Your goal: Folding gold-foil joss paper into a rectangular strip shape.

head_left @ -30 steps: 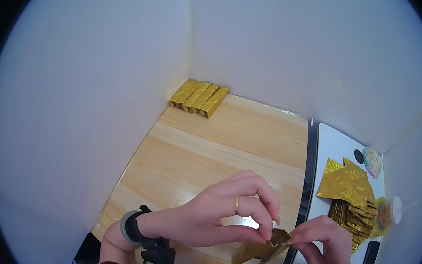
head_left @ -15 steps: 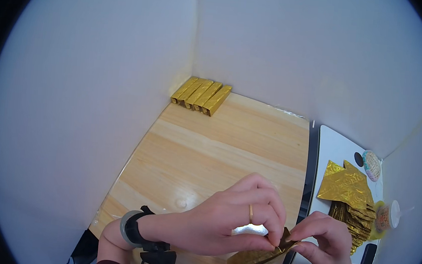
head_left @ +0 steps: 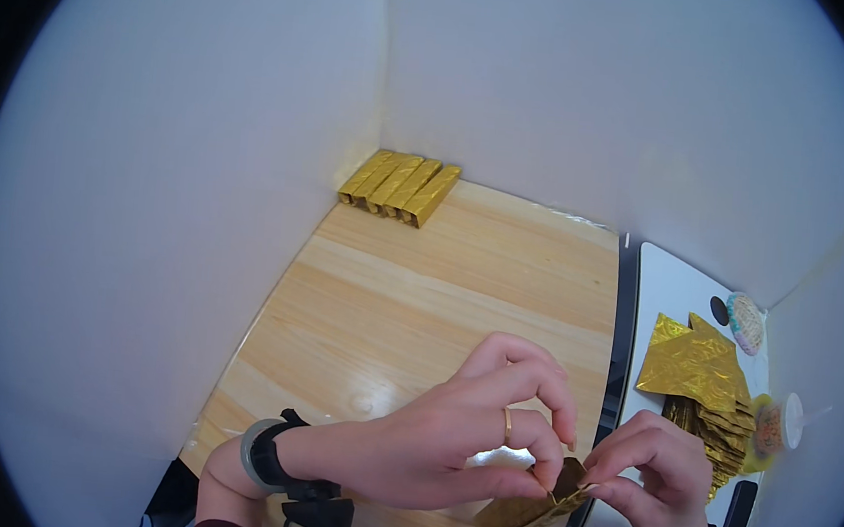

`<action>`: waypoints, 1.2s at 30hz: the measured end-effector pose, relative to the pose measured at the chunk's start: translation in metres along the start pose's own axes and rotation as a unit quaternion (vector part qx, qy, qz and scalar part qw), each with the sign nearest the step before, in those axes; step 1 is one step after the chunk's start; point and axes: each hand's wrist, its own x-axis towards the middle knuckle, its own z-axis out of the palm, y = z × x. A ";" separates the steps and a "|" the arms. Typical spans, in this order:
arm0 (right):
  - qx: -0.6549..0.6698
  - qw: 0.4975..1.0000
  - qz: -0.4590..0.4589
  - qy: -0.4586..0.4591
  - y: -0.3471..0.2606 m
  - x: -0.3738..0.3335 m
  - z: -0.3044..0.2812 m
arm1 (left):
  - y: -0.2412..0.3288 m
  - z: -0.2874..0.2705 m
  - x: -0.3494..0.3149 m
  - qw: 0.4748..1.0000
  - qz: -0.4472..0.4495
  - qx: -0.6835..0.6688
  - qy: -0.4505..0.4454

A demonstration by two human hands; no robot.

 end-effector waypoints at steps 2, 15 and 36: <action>0.002 1.000 0.002 0.004 0.000 0.000 0.000 | -0.001 0.000 0.000 1.000 0.003 0.000 -0.006; 0.001 1.000 -0.004 0.015 0.000 0.001 0.003 | 0.001 -0.001 0.000 1.000 -0.016 0.010 0.011; 0.048 0.998 0.039 -0.013 -0.005 0.002 0.004 | -0.006 0.006 -0.002 0.999 -0.002 -0.051 0.004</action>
